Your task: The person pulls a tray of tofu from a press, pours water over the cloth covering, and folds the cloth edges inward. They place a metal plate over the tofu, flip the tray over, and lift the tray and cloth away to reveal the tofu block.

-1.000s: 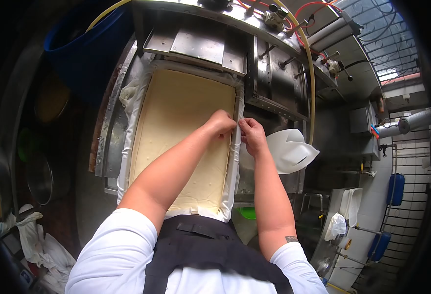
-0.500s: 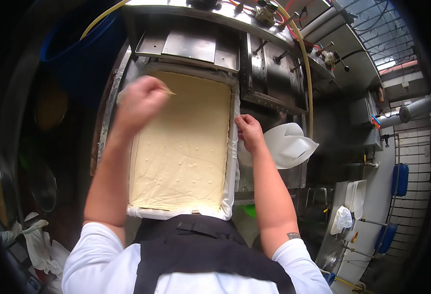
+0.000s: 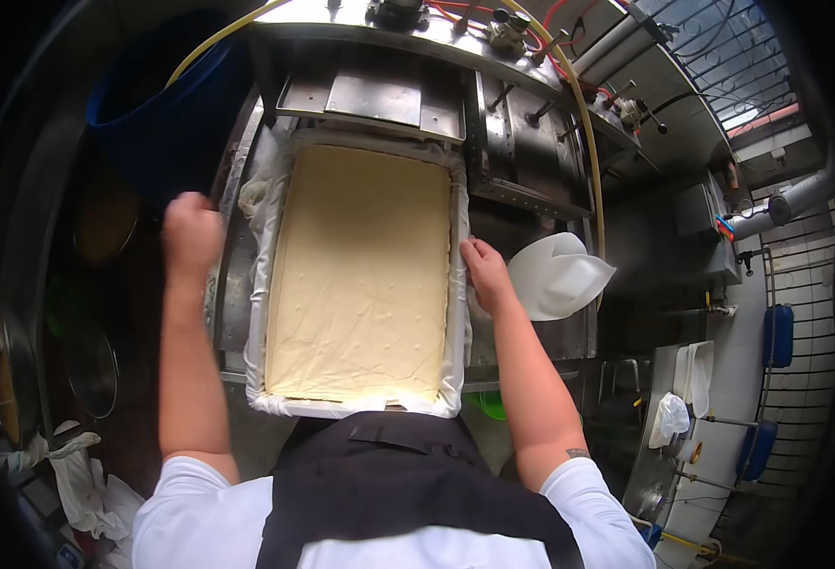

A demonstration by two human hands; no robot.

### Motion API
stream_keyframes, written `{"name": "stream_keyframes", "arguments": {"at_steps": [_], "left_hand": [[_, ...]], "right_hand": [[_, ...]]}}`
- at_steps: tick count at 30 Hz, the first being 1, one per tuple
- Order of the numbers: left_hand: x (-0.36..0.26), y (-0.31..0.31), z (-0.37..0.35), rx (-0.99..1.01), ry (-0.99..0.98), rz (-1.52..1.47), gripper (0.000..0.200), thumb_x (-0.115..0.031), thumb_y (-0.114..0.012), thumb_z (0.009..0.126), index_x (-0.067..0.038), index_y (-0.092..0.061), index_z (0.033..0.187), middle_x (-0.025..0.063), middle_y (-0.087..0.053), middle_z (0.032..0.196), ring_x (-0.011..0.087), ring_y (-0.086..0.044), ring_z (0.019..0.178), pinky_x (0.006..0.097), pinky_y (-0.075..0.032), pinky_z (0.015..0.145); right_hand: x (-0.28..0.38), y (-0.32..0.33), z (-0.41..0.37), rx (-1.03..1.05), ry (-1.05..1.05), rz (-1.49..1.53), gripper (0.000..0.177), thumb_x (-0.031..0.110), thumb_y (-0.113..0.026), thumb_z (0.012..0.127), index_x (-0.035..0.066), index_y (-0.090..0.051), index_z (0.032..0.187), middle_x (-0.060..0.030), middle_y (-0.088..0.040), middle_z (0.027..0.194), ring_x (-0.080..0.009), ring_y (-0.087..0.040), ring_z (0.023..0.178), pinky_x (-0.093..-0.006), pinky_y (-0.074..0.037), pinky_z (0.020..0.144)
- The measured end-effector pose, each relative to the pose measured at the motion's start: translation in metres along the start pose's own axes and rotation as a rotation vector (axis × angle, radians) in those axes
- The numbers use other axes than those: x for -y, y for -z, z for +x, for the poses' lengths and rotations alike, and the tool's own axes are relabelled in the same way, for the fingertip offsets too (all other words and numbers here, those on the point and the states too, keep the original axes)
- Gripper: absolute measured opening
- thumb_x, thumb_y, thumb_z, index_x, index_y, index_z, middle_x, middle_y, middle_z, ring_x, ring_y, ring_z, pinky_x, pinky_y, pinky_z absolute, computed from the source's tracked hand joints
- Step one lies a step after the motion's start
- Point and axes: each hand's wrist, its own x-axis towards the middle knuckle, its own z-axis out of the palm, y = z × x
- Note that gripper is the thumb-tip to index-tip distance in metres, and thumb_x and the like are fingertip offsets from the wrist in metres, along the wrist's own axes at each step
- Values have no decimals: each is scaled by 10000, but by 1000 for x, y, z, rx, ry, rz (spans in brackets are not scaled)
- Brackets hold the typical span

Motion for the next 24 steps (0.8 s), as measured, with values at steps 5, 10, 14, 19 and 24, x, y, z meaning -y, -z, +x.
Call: {"name": "stream_keyframes", "arguments": {"at_steps": [5,10,14,19,24], "left_hand": [[-122,-89,-100,409,-310,-552,115,-70,-626,888,2,-657,973,220,-673,918,386,-664,877,457,-532,796],[-182,-79,-179,913,-645,-524,244,-232,-689,903,-7,-646,986,218,-659,917,429,-638,887,511,-521,798],[-141,-19,-186,1391,-676,-427,286,-235,-675,924,-5,-658,1093,241,-673,1034,440,-640,992,501,-510,871],[-59,56,-182,1533,-580,-263,280,-178,-695,909,-11,-677,1133,182,-692,1081,404,-631,1039,471,-508,901],[-43,78,-197,1186,-543,-275,246,-91,-723,868,-27,-708,1106,149,-706,1047,363,-639,1002,440,-525,875]], "right_hand": [[-25,4,-46,47,96,-149,346,333,-579,1047,17,-669,1156,33,-612,852,-62,-505,751,-245,-433,680],[-26,-9,-116,-32,101,-311,451,358,-510,1073,-16,-585,1314,-107,-679,1075,-165,-605,1037,-323,-474,946],[-52,-15,-184,-58,15,-392,475,306,-487,1081,-26,-505,1420,-204,-607,1326,-251,-553,1284,-339,-396,1101],[-51,-18,-264,8,491,-766,610,213,-623,981,29,-410,1523,-305,-346,1552,-487,-333,1455,-472,-311,1186],[-27,-26,-285,58,597,-1015,461,374,-821,798,196,-722,1211,-162,-482,1489,-468,-377,1422,-574,-366,1125]]}}
